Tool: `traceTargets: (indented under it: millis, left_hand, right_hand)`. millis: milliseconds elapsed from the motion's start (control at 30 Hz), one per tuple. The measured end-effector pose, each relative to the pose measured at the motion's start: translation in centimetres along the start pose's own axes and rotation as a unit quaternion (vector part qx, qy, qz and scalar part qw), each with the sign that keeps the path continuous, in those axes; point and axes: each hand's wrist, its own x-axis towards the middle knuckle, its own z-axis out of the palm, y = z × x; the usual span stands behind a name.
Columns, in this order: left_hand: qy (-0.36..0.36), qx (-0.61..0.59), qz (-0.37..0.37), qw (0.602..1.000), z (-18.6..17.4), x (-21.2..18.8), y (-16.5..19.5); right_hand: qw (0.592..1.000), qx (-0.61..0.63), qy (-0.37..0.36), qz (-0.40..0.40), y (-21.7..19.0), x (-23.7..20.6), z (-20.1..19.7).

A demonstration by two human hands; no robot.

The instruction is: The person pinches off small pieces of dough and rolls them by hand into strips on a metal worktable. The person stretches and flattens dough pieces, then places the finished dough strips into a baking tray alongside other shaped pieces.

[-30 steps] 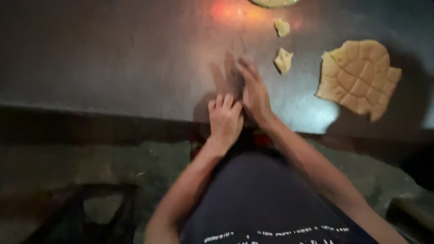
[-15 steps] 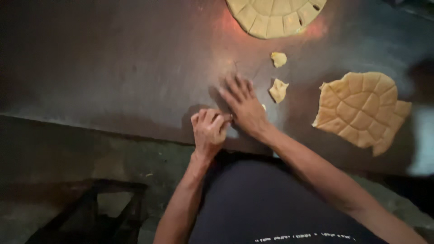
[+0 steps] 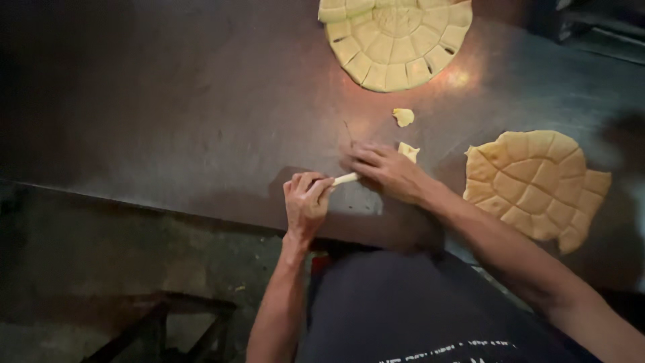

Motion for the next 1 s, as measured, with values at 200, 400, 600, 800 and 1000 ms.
traceTargets:
  millis: [200,400,600,800,1000]
  left_hand:
    - [0.003,0.049,0.032,0.998,1.5,3.9,-2.8]
    - [0.053,-0.003,0.039,0.998,1.0,4.4,-2.8]
    - [-0.033,-0.236,-0.110,0.965,2.1,-0.4,3.1]
    - [-0.072,-0.571,-0.237,0.783,5.2,0.7,6.5]
    - [-0.055,-0.576,-0.201,0.791,4.9,0.7,8.2]
  right_hand:
    - [0.988,0.023,0.004,0.150,2.6,1.0,-3.9]
    - [0.992,-0.121,0.035,0.005,2.6,-1.2,-5.7]
    - [0.956,-0.036,0.032,0.288,-1.1,-5.1,-5.1]
    - [0.829,0.265,0.325,0.371,-7.6,-3.6,-3.1]
    - [0.871,-0.015,0.346,0.348,-11.2,-3.1,-2.4]
